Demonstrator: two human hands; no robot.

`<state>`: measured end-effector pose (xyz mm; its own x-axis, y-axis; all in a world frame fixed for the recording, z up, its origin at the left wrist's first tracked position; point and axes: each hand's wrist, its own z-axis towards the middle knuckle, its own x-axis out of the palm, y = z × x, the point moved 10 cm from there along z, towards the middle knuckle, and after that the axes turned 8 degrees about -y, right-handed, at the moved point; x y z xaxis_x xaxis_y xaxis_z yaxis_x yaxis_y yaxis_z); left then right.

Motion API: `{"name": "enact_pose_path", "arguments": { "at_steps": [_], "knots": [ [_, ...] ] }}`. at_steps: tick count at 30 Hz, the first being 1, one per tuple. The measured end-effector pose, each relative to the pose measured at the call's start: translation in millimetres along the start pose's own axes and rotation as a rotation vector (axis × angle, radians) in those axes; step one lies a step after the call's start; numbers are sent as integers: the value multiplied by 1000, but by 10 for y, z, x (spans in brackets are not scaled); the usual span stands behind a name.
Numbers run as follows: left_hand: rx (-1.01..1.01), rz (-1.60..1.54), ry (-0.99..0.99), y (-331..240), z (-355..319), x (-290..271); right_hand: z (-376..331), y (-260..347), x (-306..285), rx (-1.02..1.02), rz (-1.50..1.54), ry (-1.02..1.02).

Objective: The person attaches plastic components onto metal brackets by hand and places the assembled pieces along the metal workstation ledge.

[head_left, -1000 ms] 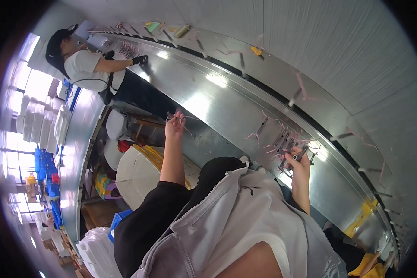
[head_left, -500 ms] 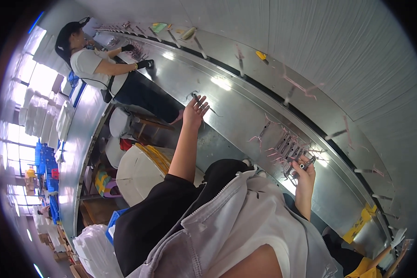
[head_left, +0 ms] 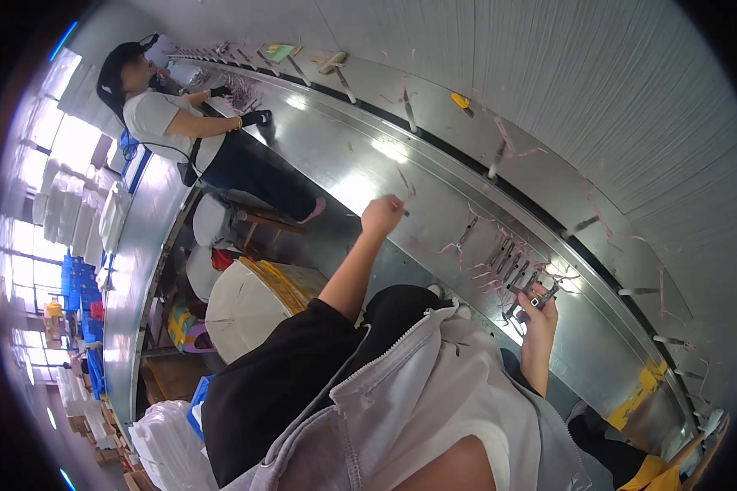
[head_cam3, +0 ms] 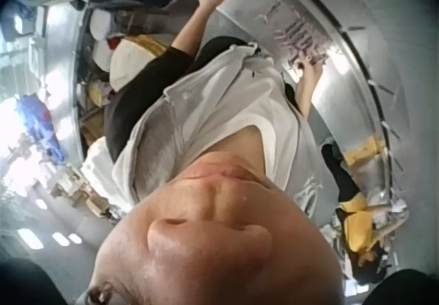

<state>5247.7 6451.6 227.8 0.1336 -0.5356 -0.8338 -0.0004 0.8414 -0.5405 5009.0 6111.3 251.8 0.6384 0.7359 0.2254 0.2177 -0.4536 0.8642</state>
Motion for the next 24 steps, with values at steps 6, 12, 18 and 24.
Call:
{"name": "enact_pose_path", "arguments": {
  "at_steps": [6, 12, 18, 24],
  "knots": [
    [71, 310, 203, 659, 181, 550, 112, -189, 664, -12, 18, -56],
    [151, 325, 174, 1235, 680, 555, 166, -373, 1338, -38, 29, -102],
    [139, 372, 219, 1959, 1203, 425, 128, -508, 2113, -35, 30, -142],
    [105, 407, 302, 2485, 1873, 195, 151, -570, 2931, -55, 46, -186]
  ]
}}
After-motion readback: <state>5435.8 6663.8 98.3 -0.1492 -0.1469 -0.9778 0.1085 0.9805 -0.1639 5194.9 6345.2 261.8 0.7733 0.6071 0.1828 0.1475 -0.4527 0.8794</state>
